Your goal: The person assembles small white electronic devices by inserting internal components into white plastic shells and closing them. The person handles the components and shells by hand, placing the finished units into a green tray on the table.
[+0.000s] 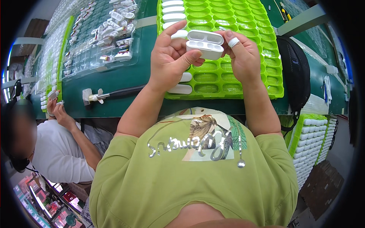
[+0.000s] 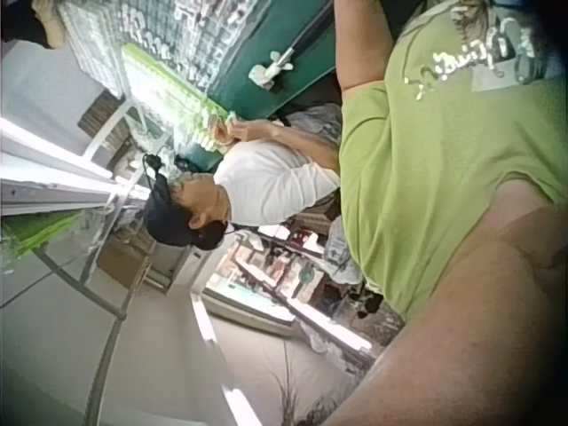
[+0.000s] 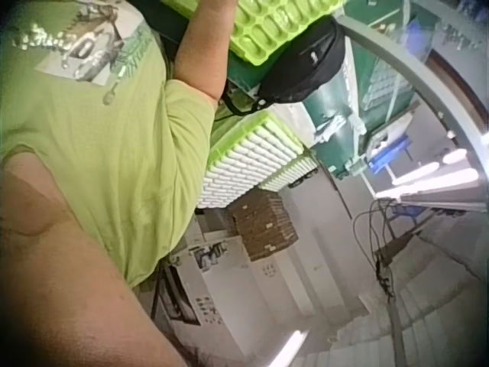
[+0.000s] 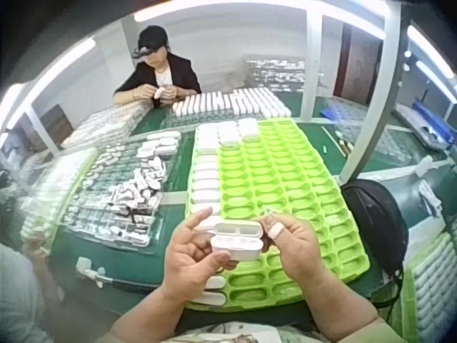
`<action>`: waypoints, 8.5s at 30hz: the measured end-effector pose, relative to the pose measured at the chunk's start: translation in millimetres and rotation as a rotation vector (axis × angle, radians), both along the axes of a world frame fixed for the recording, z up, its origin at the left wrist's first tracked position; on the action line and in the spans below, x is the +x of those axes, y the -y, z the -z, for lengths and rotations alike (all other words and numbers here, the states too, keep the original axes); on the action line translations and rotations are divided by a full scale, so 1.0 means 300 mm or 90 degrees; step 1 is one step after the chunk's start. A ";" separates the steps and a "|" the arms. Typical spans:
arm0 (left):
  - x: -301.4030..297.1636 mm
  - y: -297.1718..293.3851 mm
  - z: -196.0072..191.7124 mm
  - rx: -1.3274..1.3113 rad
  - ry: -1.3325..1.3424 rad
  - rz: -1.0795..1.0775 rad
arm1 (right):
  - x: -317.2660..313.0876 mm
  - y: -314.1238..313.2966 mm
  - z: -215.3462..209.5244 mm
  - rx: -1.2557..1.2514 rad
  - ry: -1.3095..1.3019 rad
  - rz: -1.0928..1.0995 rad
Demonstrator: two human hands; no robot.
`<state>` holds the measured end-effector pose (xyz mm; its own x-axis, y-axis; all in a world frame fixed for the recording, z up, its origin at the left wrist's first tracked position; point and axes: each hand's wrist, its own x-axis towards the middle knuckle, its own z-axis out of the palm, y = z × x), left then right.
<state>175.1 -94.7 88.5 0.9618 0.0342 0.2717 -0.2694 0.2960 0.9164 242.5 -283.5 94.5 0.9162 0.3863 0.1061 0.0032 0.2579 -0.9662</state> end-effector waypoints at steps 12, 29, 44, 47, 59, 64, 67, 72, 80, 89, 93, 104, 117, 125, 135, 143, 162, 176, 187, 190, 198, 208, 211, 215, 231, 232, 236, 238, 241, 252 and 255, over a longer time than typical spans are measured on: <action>-0.014 -0.013 0.039 0.072 0.039 0.037 | 0.010 -0.003 0.002 -0.014 -0.211 -0.076; 0.000 -0.006 0.062 -0.016 0.000 -0.147 | 0.168 -0.072 -0.101 -0.304 0.319 -0.163; -0.012 -0.044 0.064 0.248 0.008 -0.191 | 0.759 -0.451 0.026 -0.741 0.625 0.094; -0.021 -0.039 0.083 0.234 -0.007 -0.222 | 0.625 -0.315 -0.084 -0.665 0.517 0.002; 0.020 -0.037 0.114 0.265 0.010 -0.214 | 0.276 0.114 0.007 -0.796 0.398 -0.039; 0.007 -0.026 0.069 0.156 -0.063 -0.167 | 0.249 0.123 -0.038 -0.388 -0.003 -0.163; -0.006 -0.007 0.007 0.091 -0.144 -0.095 | 0.148 0.086 -0.054 -0.044 -0.187 -0.285; -0.011 0.000 -0.036 -0.091 -0.218 0.031 | 0.027 0.005 -0.067 0.060 -0.247 -0.277; -0.031 -0.021 -0.024 -0.245 -0.333 0.079 | -0.031 -0.045 -0.065 -0.049 -0.065 -0.193; -0.010 -0.016 -0.017 -0.015 -0.246 -0.114 | -0.072 -0.080 -0.095 -0.396 0.450 -0.079; 0.020 0.000 -0.007 0.122 -0.190 -0.175 | -0.064 -0.096 -0.095 -0.374 0.468 -0.080; 0.050 -0.032 -0.050 0.287 -0.210 -0.069 | -0.036 -0.055 -0.104 -0.281 0.226 -0.172; 0.649 -0.768 -0.128 1.005 -0.311 -0.513 | 0.001 -0.020 -0.023 -0.123 0.060 -0.115; 0.821 -0.910 -0.060 1.287 -0.184 -0.476 | -0.001 -0.015 -0.005 -0.136 0.052 -0.111; 0.932 -1.040 0.004 1.380 0.015 -0.387 | 0.001 -0.020 0.001 -0.148 0.070 -0.073; 0.945 -1.060 -0.025 1.365 -0.207 -0.360 | -0.003 -0.033 -0.008 -0.145 0.116 -0.068; 0.865 -0.950 -0.159 1.246 -0.101 -0.432 | 0.051 0.019 0.027 0.385 -0.379 -0.271; 0.150 -0.170 -0.066 0.180 -0.387 0.067 | 0.013 0.005 0.017 0.279 -0.140 -0.256; 0.054 -0.066 0.009 -0.025 -0.316 0.043 | -0.017 0.010 -0.011 0.143 -0.058 -0.245; 0.047 -0.076 -0.011 -0.038 -0.343 0.059 | -0.007 0.015 -0.009 0.132 -0.043 -0.245; 0.022 -0.069 -0.034 0.063 -0.288 0.004 | -0.045 -0.017 0.000 0.040 0.035 -0.170; 0.017 -0.116 -0.023 0.012 -0.278 0.193 | -0.018 -0.015 -0.003 -0.243 0.319 -0.038; 0.013 -0.102 -0.005 -0.020 -0.250 0.204 | -0.010 -0.008 -0.011 -0.250 0.332 -0.039; 0.004 -0.094 -0.031 0.063 -0.212 0.188 | -0.006 0.000 -0.021 -0.230 0.375 -0.021; 0.007 -0.067 -0.018 0.096 -0.100 0.086 | -0.002 0.016 -0.043 -0.267 0.402 -0.039; 0.007 -0.062 -0.015 0.080 -0.098 0.082 | -0.005 0.015 -0.046 -0.270 0.394 -0.040; 0.011 -0.066 -0.009 0.096 -0.098 0.081 | 0.005 0.022 -0.045 -0.316 0.418 -0.037; 0.010 -0.065 -0.009 0.077 -0.098 0.092 | 0.006 0.022 -0.047 -0.312 0.428 -0.041; 0.007 -0.056 -0.018 0.041 -0.087 0.117 | 0.002 0.014 -0.042 -0.294 0.393 -0.041; 0.007 -0.060 -0.009 0.191 -0.010 0.101 | 0.010 0.043 -0.080 -0.341 0.382 -0.085; 0.007 -0.039 -0.005 0.134 -0.030 0.097 | 0.012 0.045 -0.072 -0.331 0.413 -0.071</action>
<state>177.1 -82.9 90.1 0.9632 -0.1645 0.2124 -0.1921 0.1312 0.9726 246.2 -297.1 116.1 0.6881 0.6166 0.3825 0.6004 -0.1879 -0.7773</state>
